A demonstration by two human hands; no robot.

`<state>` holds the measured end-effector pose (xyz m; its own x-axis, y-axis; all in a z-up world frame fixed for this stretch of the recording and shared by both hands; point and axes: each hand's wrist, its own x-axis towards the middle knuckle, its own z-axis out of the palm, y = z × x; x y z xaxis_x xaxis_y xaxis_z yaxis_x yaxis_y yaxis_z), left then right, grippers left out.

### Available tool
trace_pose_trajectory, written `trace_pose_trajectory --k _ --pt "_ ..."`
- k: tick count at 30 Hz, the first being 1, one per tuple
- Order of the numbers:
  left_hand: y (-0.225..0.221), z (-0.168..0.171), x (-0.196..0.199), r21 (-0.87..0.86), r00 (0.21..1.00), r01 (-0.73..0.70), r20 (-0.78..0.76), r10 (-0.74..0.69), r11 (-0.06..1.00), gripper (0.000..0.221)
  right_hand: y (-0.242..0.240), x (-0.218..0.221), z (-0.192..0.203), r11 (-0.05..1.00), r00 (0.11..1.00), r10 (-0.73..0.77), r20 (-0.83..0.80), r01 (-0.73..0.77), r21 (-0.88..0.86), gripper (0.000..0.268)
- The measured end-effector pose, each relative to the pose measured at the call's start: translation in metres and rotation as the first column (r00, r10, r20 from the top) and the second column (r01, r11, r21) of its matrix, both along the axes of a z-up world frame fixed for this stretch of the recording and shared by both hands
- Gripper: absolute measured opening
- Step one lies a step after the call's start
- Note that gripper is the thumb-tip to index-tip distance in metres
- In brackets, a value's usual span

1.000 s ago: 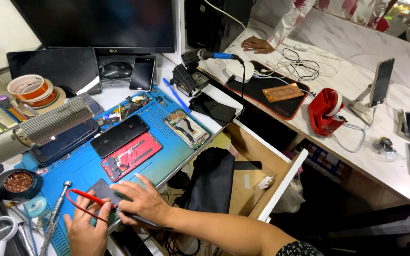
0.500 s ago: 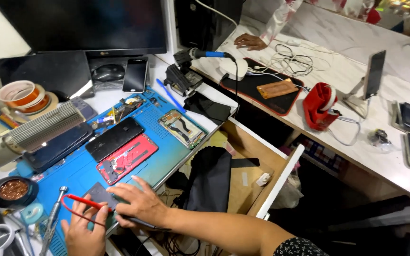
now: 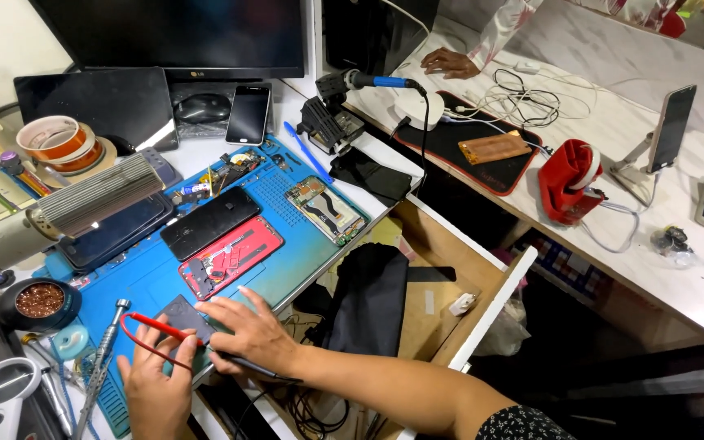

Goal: Diagnosing and testing mobile phone components using a multimeter probe

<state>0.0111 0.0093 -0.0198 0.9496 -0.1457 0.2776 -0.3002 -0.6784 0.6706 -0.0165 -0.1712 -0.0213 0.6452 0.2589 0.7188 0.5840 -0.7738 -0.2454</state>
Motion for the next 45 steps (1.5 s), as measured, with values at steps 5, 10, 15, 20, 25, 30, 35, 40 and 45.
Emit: trace_pose_trajectory --k 5,10,15,20,25,30,35,40,45 --pt "-0.001 0.003 -0.001 0.004 1.000 -0.012 -0.023 0.012 1.000 0.024 0.000 0.000 0.002 1.000 1.000 -0.008 0.012 0.008 0.000 0.016" --pt "-0.001 0.003 0.000 0.000 0.999 -0.010 -0.033 0.010 1.000 0.024 0.001 0.001 -0.001 1.000 1.000 -0.006 0.005 0.006 0.008 0.016" --pt "0.000 -0.001 0.000 0.005 1.000 -0.010 -0.006 0.010 1.000 0.024 0.002 0.000 -0.001 1.000 1.000 -0.009 -0.004 0.010 0.016 0.016" --pt "-0.002 0.006 -0.002 -0.002 0.998 -0.018 -0.053 0.018 1.000 0.025 0.002 0.001 -0.002 1.000 1.000 -0.012 0.005 0.012 0.022 0.016" --pt "-0.002 0.006 -0.002 0.003 0.999 -0.018 -0.037 0.018 1.000 0.024 0.003 0.001 -0.001 0.999 0.999 -0.029 0.023 0.028 0.019 0.016" --pt "-0.001 0.004 -0.002 0.000 0.999 -0.014 -0.033 0.014 1.000 0.024 0.002 0.001 -0.003 1.000 1.000 -0.014 0.004 0.014 0.024 0.017" --pt "-0.002 0.004 -0.002 0.004 0.999 -0.018 -0.029 0.018 1.000 0.024 0.002 0.002 -0.005 0.999 1.000 -0.002 -0.011 0.002 0.032 0.017" --pt "0.001 0.001 0.000 0.011 1.000 -0.012 -0.010 0.012 1.000 0.024 0.004 0.003 -0.006 0.999 0.999 -0.039 0.011 0.039 0.023 0.017" --pt "0.007 -0.013 0.005 0.060 0.979 0.044 0.199 -0.055 0.997 0.016 0.000 0.000 -0.004 0.999 0.996 -0.040 -0.078 0.038 -0.021 0.014"
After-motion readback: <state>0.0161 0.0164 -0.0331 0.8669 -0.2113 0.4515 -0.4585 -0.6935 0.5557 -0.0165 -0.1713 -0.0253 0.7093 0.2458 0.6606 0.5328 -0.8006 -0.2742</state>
